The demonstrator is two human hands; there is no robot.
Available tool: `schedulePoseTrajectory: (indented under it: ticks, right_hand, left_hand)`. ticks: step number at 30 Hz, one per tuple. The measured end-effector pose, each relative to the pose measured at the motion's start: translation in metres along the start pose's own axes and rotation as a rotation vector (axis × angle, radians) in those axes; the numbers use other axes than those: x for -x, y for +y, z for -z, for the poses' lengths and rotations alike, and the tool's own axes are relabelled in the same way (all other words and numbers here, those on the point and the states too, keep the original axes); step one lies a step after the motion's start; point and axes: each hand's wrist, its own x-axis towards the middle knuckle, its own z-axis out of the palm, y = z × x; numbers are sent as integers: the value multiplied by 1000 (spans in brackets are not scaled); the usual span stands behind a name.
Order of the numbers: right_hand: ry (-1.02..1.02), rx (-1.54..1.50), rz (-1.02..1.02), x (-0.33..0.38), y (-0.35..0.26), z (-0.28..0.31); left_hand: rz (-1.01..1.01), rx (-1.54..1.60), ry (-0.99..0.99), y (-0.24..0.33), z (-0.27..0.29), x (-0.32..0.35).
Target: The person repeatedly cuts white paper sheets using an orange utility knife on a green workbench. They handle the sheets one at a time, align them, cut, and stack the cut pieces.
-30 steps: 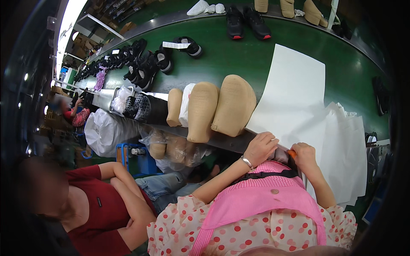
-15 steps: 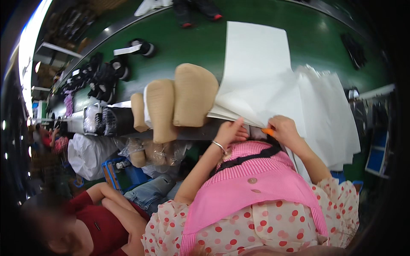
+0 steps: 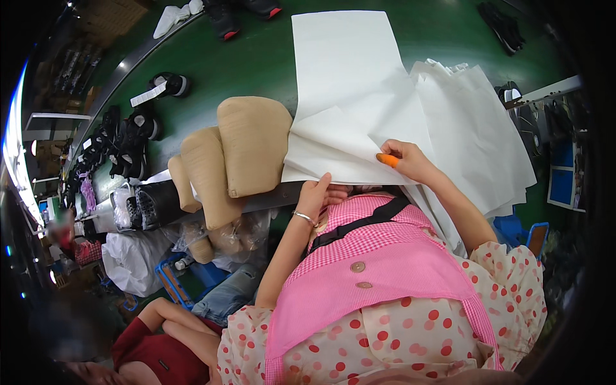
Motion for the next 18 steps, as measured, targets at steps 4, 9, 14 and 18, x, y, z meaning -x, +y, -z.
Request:
schedulePoseTrajectory:
  ticks: [4,9,14,18]
  right_hand:
    - [133,139,59,3,-10,0]
    - [170,187,186,9,-23,-6]
    - [158,237,195,9,-22,-15]
    - [183,400,370,8,-18,-27]
  left_hand:
    - [-19,-351,-92,9,6,22]
    - [-316,-461,29,38,0,31]
    - [-259,-338,-6,26,-1,9]
    - [-119,-204,-67,11,-22,-9]
